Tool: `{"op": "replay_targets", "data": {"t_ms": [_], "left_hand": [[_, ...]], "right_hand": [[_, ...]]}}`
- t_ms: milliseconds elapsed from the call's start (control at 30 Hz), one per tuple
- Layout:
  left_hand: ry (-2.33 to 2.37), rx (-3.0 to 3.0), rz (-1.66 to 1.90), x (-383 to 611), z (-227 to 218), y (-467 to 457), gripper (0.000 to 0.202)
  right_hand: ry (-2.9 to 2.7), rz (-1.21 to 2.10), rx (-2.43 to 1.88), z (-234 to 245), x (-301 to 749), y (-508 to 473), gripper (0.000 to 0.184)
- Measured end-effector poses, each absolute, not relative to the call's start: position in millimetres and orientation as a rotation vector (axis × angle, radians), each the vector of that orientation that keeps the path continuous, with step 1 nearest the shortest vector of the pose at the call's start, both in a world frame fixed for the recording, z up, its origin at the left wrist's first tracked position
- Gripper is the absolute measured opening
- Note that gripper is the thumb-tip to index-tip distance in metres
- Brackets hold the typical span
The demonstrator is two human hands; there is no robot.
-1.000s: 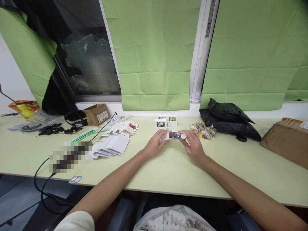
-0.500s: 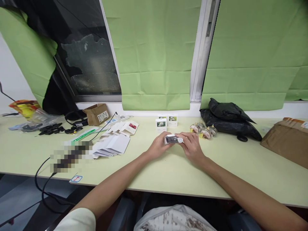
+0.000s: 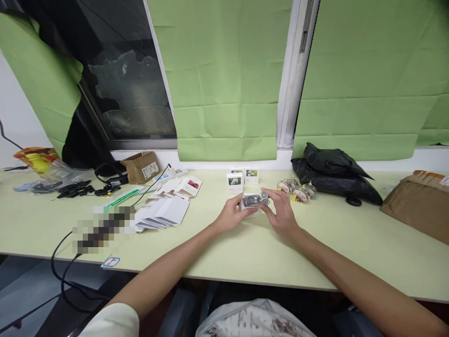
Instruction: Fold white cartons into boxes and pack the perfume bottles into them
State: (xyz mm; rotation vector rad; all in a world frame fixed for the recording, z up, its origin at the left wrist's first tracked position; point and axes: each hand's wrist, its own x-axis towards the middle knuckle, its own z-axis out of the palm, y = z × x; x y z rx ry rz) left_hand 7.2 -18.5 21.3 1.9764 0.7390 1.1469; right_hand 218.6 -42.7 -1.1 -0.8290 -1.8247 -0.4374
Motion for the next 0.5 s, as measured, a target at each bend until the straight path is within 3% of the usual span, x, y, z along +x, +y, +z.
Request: {"op": "replay_targets", "data": {"t_ms": [133,500], "left_hand": [[0.664,1.886,1.109,9,21,-18,0.049],[0.641,1.834,1.039,10,17,-14,0.052]], "right_hand": [[-1.803,-0.442,-0.776,4,217,-45,0.07],[-1.806,-0.338,-0.809,12,215,-49,0.064]]}}
